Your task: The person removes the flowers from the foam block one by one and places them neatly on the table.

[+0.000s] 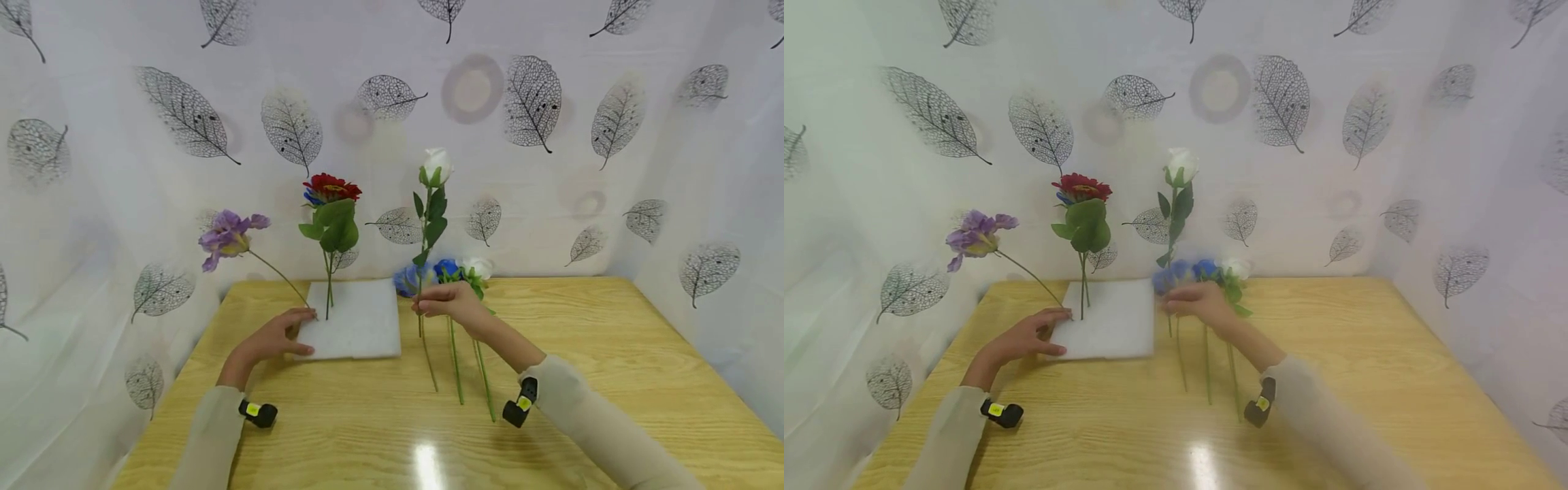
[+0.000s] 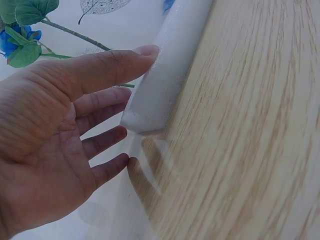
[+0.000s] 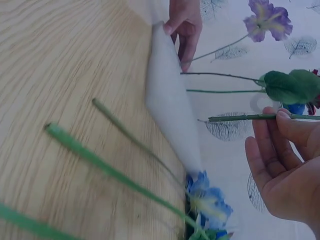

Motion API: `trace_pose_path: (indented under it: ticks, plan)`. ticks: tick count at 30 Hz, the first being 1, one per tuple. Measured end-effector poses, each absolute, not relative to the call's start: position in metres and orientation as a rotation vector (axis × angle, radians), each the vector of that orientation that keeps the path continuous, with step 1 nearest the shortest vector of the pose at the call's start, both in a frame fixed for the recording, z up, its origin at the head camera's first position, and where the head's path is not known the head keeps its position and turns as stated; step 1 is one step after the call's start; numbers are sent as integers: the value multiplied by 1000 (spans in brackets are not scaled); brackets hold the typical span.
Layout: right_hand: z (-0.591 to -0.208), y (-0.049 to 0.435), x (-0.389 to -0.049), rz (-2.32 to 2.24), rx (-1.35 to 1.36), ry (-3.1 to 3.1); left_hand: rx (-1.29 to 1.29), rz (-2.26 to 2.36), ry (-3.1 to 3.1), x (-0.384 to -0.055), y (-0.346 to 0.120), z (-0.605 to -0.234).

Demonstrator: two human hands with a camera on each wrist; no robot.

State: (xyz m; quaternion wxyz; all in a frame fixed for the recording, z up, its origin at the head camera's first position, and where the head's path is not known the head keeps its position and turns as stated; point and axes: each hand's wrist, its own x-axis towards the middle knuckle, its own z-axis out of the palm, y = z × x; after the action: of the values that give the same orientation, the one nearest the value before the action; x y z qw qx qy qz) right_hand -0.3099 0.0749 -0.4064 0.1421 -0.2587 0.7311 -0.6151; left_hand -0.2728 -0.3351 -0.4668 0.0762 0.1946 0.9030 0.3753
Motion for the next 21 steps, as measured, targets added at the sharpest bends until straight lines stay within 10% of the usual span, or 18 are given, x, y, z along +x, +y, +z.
trace_pose_path:
  ticks: [21]
  plan:
    - [-411, 164, -307, -1657, -597, 2242, 593, 1123, 2700, -274, -337, -467]
